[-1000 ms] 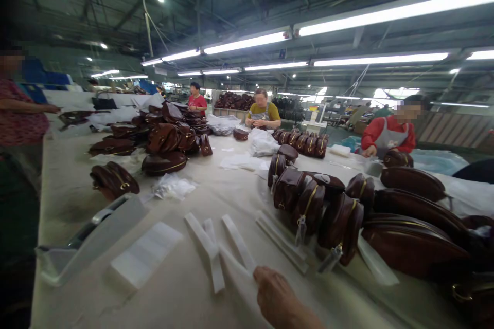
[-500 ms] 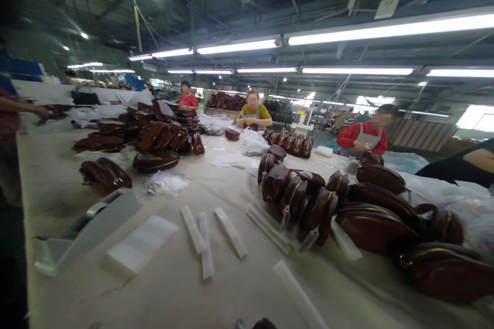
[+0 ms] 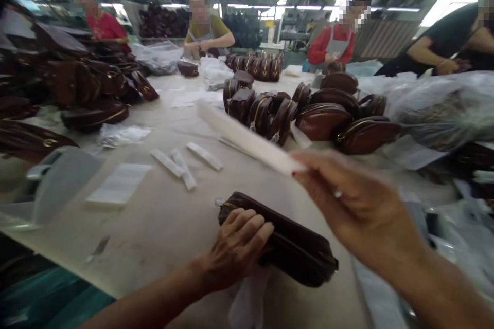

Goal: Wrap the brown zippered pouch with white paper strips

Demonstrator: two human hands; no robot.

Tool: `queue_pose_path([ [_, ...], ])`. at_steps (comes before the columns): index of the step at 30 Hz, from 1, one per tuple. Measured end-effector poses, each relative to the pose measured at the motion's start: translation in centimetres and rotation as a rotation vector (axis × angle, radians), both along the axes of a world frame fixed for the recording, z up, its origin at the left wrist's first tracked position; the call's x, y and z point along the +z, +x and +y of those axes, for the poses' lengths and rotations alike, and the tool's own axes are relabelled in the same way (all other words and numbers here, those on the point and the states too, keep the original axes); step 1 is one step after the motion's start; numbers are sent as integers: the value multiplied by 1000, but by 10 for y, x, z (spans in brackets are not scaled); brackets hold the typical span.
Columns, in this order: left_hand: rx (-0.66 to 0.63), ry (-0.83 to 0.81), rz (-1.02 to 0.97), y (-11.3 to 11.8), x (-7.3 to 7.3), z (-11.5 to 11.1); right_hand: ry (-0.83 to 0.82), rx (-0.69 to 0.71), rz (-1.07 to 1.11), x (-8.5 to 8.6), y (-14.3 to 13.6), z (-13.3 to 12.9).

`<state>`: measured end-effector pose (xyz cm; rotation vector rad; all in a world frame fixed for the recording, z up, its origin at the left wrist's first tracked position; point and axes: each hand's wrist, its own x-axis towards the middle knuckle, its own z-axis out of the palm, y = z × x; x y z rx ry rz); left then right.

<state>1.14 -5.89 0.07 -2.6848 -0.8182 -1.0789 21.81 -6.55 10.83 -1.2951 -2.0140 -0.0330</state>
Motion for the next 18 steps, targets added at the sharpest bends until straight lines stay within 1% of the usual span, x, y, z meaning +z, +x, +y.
queue_pose_path([
  [2, -3, 37, 6, -2, -1, -3, -23, 93, -71, -11, -3, -3],
  [4, -2, 76, 8, -4, -1, -5, -54, 165, -110, -29, 0, -11],
  [6, 12, 102, -11, -3, 0, -7, -80, 190, -129, -45, 7, -21],
  [8, 37, 113, -52, -2, 0, -8, -87, 214, -145, -54, 15, -28],
  [10, 64, 120, -100, 0, -1, -8, -73, 238, -156, -55, 22, -33],
  [14, 82, 170, -180, 1, -4, -6, -47, 261, -183, -49, 29, -33],
  [18, 8, 194, -89, -3, -2, -2, 32, 207, -226, -51, 25, -30],
])
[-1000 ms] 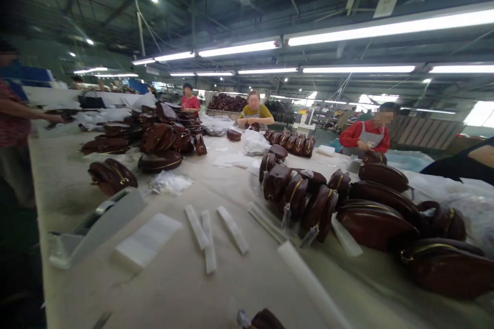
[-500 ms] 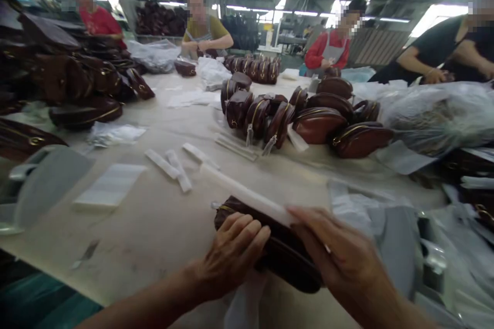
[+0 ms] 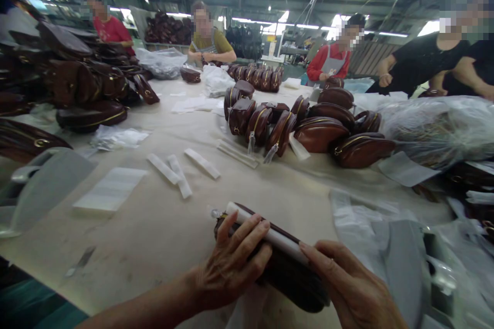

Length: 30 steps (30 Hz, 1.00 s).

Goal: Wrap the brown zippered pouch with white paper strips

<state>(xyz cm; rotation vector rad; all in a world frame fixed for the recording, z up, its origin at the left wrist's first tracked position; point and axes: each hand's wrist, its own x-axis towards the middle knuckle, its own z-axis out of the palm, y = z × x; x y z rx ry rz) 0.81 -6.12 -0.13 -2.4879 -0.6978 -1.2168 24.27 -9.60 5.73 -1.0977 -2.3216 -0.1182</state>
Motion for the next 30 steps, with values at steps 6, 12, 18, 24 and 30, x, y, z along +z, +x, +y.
queue_pose_path([
  [6, -38, 10, 91, -6, 4, 8, 81, -78, 10, -20, -6, -10],
  [12, -111, -119, 69, -4, 5, 19, 92, -237, -49, -31, -17, -23],
  [18, -117, -136, 137, -1, 9, 33, 276, -306, -124, -58, -33, -16],
  [24, -188, -222, 347, 5, 20, 46, 362, -348, -143, -70, -34, -11],
  [30, -150, -191, 550, 15, 30, 49, 350, -332, -116, -68, -37, -11],
])
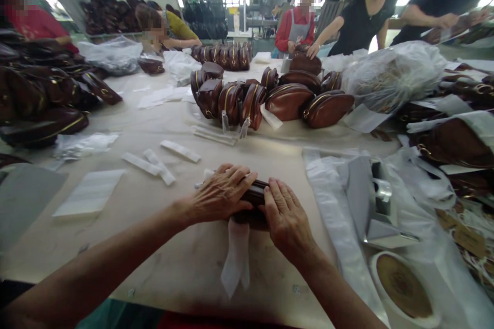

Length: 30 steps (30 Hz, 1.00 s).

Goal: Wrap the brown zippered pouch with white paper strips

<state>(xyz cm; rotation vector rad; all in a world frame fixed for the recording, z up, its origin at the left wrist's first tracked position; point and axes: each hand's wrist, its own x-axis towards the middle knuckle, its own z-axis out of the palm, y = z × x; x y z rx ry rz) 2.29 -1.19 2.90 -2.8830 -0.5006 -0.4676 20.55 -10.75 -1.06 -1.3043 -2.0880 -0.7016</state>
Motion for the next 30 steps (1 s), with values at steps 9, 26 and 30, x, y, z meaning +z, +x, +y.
queue_pose_path([
  [9, -7, 10, 81, 0, 0, 5, -66, 52, 92, -4, -3, 4],
  [26, 217, -432, 171, 21, 35, 28, -294, 6, 300, 26, 26, 29],
  [30, 255, -608, 188, 30, 39, 28, -316, -35, 288, 32, 31, 31],
])
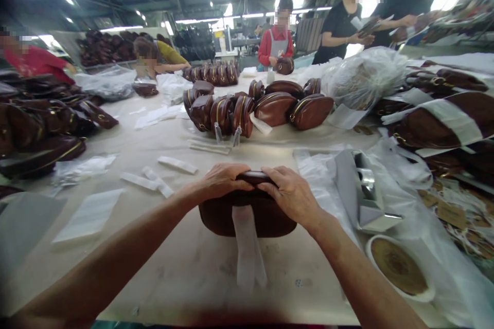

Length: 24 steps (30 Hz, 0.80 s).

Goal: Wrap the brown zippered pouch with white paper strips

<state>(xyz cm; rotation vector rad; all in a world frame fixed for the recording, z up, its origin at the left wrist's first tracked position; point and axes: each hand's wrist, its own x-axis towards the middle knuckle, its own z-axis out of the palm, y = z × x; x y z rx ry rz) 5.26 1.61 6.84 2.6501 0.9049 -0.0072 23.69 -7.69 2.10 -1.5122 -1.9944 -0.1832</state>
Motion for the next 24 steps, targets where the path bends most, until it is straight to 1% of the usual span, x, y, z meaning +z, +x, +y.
queue_pose_path([
  [3, 18, -36, 24, 7, -8, 3, 161, -83, -47, 1, -9, -17],
  [5, 22, -44, 30, 10, -13, 8, 244, -41, -66, -1, -22, -37],
  [7, 30, -54, 43, 13, -14, 15, 232, 76, -67, -9, -41, -57],
  [8, 31, -58, 53, 14, -14, 19, 206, 106, -55, -15, -51, -65],
  [10, 25, -71, 84, 17, -13, 26, 168, 85, -39, -31, -67, -73],
  [12, 7, -87, 127, 22, -10, 32, 171, 33, -26, -48, -77, -72],
  [14, -16, -90, 179, 29, -6, 38, 198, 1, -10, -60, -82, -64],
  [17, -29, -72, 242, 39, 0, 41, 204, -35, 14, -68, -86, -55],
  [19, -18, -52, 255, 44, 0, 37, 192, -56, 24, -70, -87, -54],
  [21, 24, -5, 241, 47, -5, 30, 170, -64, 26, -71, -89, -54],
  [24, 159, 133, 200, 51, -21, 18, 142, -62, 24, -73, -90, -54],
])
